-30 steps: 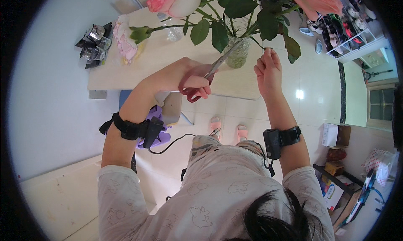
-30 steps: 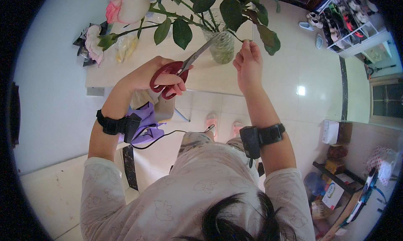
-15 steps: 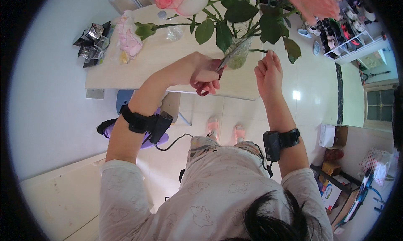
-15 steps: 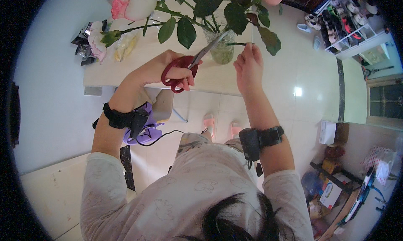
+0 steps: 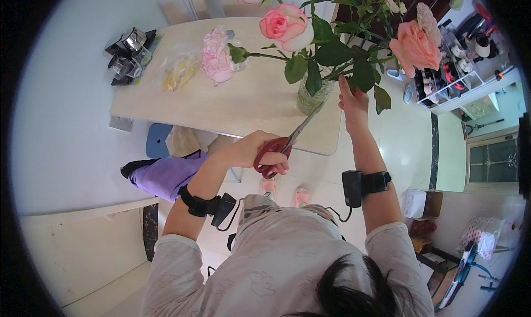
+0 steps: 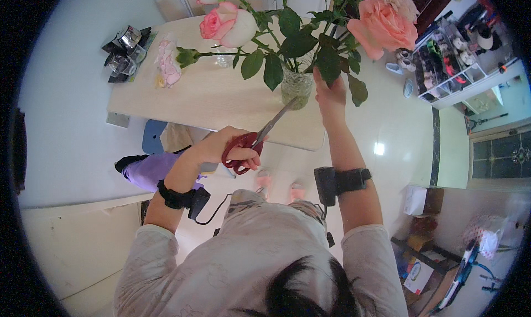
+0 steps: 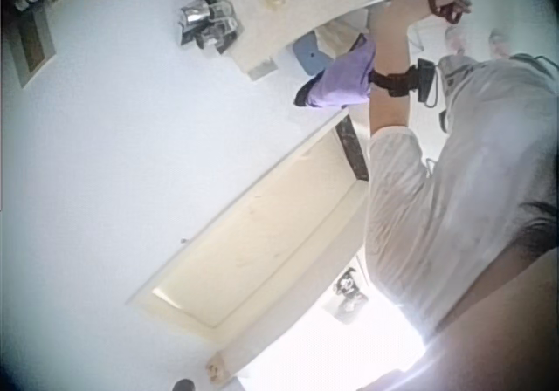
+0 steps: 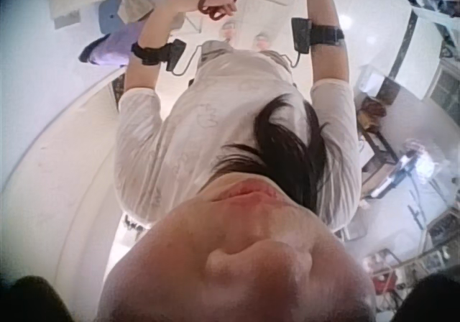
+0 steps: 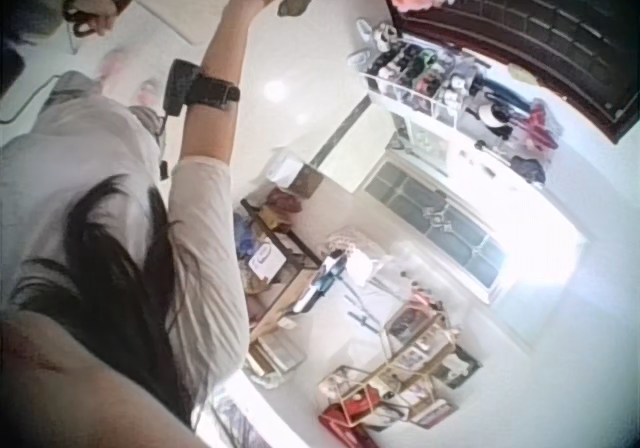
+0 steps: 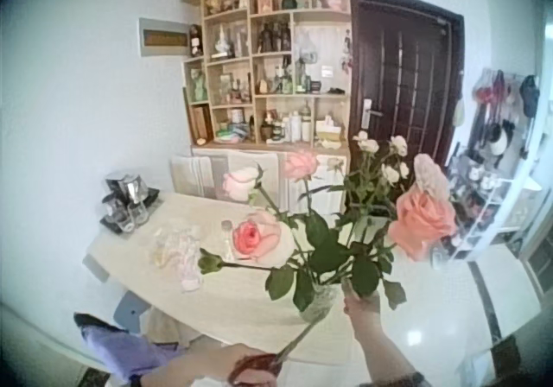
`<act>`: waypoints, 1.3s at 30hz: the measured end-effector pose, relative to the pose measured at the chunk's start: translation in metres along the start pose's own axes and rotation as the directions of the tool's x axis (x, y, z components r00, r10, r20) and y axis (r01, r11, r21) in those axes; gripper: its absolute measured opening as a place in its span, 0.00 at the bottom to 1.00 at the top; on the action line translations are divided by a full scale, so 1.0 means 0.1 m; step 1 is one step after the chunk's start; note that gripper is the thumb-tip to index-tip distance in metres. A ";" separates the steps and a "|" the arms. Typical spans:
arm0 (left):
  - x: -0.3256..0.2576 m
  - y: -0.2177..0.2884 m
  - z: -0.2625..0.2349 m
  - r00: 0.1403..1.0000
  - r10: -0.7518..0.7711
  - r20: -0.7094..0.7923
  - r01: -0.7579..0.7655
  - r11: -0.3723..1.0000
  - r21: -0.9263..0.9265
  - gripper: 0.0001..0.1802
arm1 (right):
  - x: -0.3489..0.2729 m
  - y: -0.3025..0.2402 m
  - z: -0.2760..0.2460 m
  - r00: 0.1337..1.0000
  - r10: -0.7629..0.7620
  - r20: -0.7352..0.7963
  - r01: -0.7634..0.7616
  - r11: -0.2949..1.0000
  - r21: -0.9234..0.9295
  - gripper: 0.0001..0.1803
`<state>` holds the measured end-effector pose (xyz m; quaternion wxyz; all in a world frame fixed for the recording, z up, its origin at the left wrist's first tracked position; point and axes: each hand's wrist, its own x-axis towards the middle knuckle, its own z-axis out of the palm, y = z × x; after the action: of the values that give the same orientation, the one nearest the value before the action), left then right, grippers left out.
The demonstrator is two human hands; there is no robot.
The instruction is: The person washes a pink cloth and a glass vase in a sink, then carries the vase to a table and trims the stems of pink roses using scissors before placing them into the vase.
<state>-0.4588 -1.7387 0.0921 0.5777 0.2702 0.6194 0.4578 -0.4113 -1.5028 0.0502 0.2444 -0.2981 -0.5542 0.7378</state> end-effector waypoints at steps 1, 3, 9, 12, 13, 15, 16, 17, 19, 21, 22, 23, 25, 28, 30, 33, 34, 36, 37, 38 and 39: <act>0.01 -0.02 0.02 0.999 0.033 -0.001 -0.033 0.999 -0.025 0.19 | 0.01 0.00 0.01 1.000 -0.027 -0.015 0.026 0.997 -0.075 0.09; 0.03 -0.05 0.06 0.989 0.149 0.011 -0.147 0.984 -0.098 0.20 | 0.00 0.01 0.00 0.999 -0.043 -0.031 0.039 0.993 -0.107 0.09; 0.14 -0.09 0.15 0.980 0.196 0.024 -0.193 0.978 -0.080 0.23 | 0.08 0.12 -0.04 0.959 -0.279 -0.044 0.260 0.932 -0.252 0.15; 0.15 -0.09 0.19 0.987 0.156 0.024 -0.154 0.985 -0.071 0.23 | 0.22 0.17 -0.08 0.935 -0.354 0.011 0.321 0.834 -0.448 0.15; 0.15 -0.09 0.20 0.986 0.167 0.015 -0.165 0.983 -0.081 0.23 | 0.25 0.19 -0.12 0.929 -0.368 0.033 0.337 0.808 -0.484 0.15; 0.13 -0.08 0.23 0.991 0.135 -0.014 -0.136 0.986 -0.091 0.23 | 0.28 0.23 -0.13 0.904 -0.416 0.098 0.401 0.746 -0.531 0.15; 0.13 -0.08 0.24 0.987 0.160 -0.023 -0.161 0.983 -0.085 0.23 | 0.27 0.25 -0.12 0.903 -0.416 0.105 0.405 0.746 -0.529 0.15; 0.12 -0.08 0.25 0.985 0.166 -0.044 -0.169 0.983 -0.076 0.22 | 0.25 0.26 -0.12 0.934 -0.344 0.097 0.344 0.791 -0.506 0.15; 0.11 -0.07 0.27 0.984 0.163 -0.068 -0.167 0.984 -0.062 0.21 | 0.20 0.25 -0.06 0.978 -0.186 0.095 0.209 0.865 -0.456 0.14; 0.11 -0.06 0.27 0.984 0.158 -0.080 -0.163 0.985 -0.057 0.21 | 0.10 0.19 -0.04 0.988 -0.043 0.145 0.092 0.931 -0.354 0.13; 0.12 -0.05 0.26 0.983 0.172 -0.069 -0.176 0.982 -0.061 0.18 | 0.04 0.14 -0.06 0.984 0.045 0.175 0.002 0.965 -0.261 0.13; 0.12 -0.04 0.26 0.982 0.175 -0.065 -0.178 0.983 -0.042 0.18 | -0.03 0.09 -0.07 0.967 0.106 0.231 -0.069 0.984 -0.164 0.13; 0.14 -0.03 0.23 0.981 0.181 -0.067 -0.183 0.983 -0.016 0.16 | -0.13 0.02 -0.05 0.959 0.149 0.240 -0.129 0.987 -0.097 0.13; 0.18 0.00 0.18 0.984 0.170 -0.051 -0.168 0.985 0.038 0.20 | -0.24 -0.04 -0.05 0.949 0.156 0.275 -0.140 0.987 -0.077 0.12; 0.20 0.01 0.15 0.983 0.173 -0.058 -0.169 0.983 0.069 0.20 | -0.26 -0.03 -0.08 0.945 0.167 0.282 -0.155 0.986 -0.068 0.11; 0.20 -0.02 0.14 0.987 0.153 -0.055 -0.152 0.988 0.024 0.21 | -0.26 0.06 -0.17 0.931 0.181 0.318 -0.211 0.976 0.061 0.10; 0.19 -0.03 0.14 0.988 0.140 -0.058 -0.140 0.990 0.009 0.21 | -0.26 0.09 -0.20 0.919 0.166 0.357 -0.217 0.970 0.110 0.10; 0.15 -0.09 0.15 0.993 0.104 -0.061 -0.105 0.994 -0.025 0.21 | -0.26 0.18 -0.27 0.905 0.174 0.388 -0.259 0.949 0.180 0.11; 0.13 -0.13 0.15 0.993 0.092 -0.073 -0.093 0.996 -0.005 0.21 | -0.26 0.21 -0.31 0.901 0.190 0.391 -0.289 0.933 0.213 0.11; 0.10 -0.17 0.16 0.993 0.074 -0.087 -0.072 0.997 0.017 0.20 | -0.27 0.25 -0.35 0.896 0.207 0.394 -0.320 0.915 0.247 0.12; 0.07 -0.22 0.16 0.993 0.055 -0.100 -0.052 0.998 0.040 0.19 | -0.28 0.29 -0.40 0.888 0.212 0.408 -0.345 0.894 0.286 0.12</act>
<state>-0.4409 -1.7380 0.0707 0.5279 0.2738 0.6489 0.4747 -0.3644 -1.5032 0.0190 0.0760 -0.1845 -0.3998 0.8946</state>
